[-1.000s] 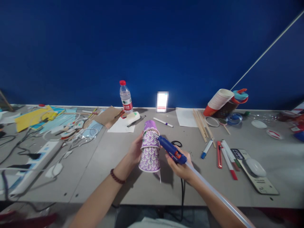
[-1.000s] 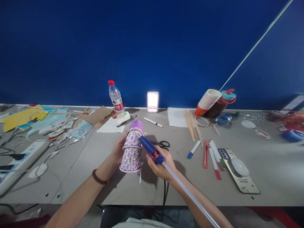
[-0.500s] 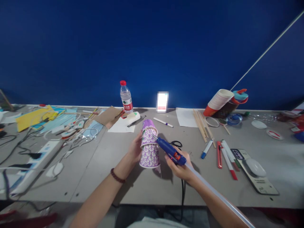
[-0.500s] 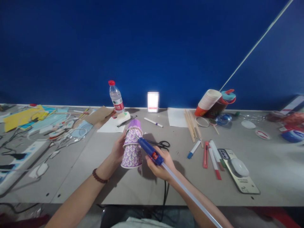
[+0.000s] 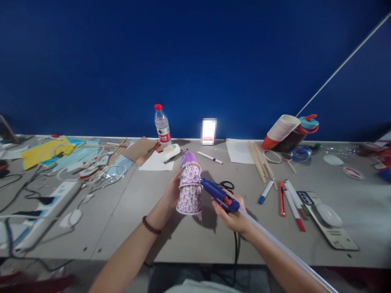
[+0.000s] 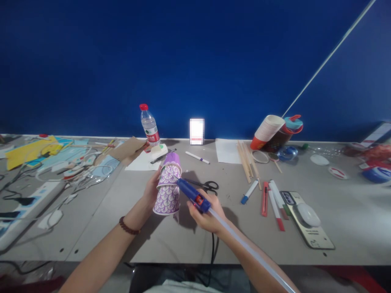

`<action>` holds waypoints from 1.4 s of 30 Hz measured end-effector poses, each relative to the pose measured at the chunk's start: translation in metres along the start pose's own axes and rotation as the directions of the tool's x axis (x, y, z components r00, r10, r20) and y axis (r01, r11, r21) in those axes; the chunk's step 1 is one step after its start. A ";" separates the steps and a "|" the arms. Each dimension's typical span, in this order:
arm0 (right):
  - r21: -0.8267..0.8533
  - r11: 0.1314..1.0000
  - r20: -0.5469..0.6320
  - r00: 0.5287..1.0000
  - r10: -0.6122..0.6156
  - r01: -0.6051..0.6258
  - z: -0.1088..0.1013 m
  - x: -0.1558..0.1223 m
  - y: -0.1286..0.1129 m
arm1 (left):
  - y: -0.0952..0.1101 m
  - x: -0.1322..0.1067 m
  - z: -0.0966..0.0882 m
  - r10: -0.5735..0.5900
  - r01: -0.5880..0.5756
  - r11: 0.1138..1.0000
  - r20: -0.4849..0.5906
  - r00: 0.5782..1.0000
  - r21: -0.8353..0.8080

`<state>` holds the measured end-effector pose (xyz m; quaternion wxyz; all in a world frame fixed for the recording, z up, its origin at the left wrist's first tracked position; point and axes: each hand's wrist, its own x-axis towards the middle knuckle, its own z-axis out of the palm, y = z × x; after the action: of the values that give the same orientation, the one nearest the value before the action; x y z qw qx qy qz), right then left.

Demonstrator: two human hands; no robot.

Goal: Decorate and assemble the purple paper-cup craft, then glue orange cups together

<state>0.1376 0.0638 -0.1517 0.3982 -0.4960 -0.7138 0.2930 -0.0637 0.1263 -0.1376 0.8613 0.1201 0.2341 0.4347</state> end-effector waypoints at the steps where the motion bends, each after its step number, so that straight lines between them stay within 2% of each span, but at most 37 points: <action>1: 0.025 1.000 0.006 1.000 0.016 -0.016 0.001 0.000 0.001 | 0.000 0.000 0.001 0.007 -0.007 1.000 -0.006 1.000 0.008; 6: 0.202 0.969 0.056 0.990 0.133 -0.141 0.007 -0.001 0.006 | 0.002 0.000 0.005 0.051 -0.051 0.998 -0.006 0.999 0.044; 13: 0.370 0.867 0.102 0.942 0.320 -0.334 0.007 0.001 0.001 | 0.005 0.002 0.000 0.118 -0.117 0.989 -0.005 0.993 0.094; 22: 0.544 0.744 0.218 0.922 0.322 -0.388 0.003 0.005 -0.002 | 0.011 0.001 -0.009 0.206 -0.189 0.955 -0.054 0.977 0.229; 27: 0.555 0.739 0.223 0.924 0.311 -0.383 0.003 0.005 0.001 | 0.013 -0.001 -0.010 0.244 -0.227 0.938 -0.033 0.969 0.262; 34: 0.545 0.746 0.227 0.924 0.307 -0.382 0.003 0.004 0.001 | 0.014 0.000 -0.011 0.232 -0.221 0.940 -0.013 0.973 0.260; 42: 0.528 0.737 0.249 0.906 0.341 -0.422 -0.001 0.007 -0.005 | 0.023 -0.002 -0.018 0.364 -0.347 0.865 0.022 0.931 0.363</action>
<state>0.1342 0.0683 -0.1451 0.4100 -0.4687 -0.5007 0.6012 -0.0899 0.1380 -0.1433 0.7240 0.3066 0.3039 0.5381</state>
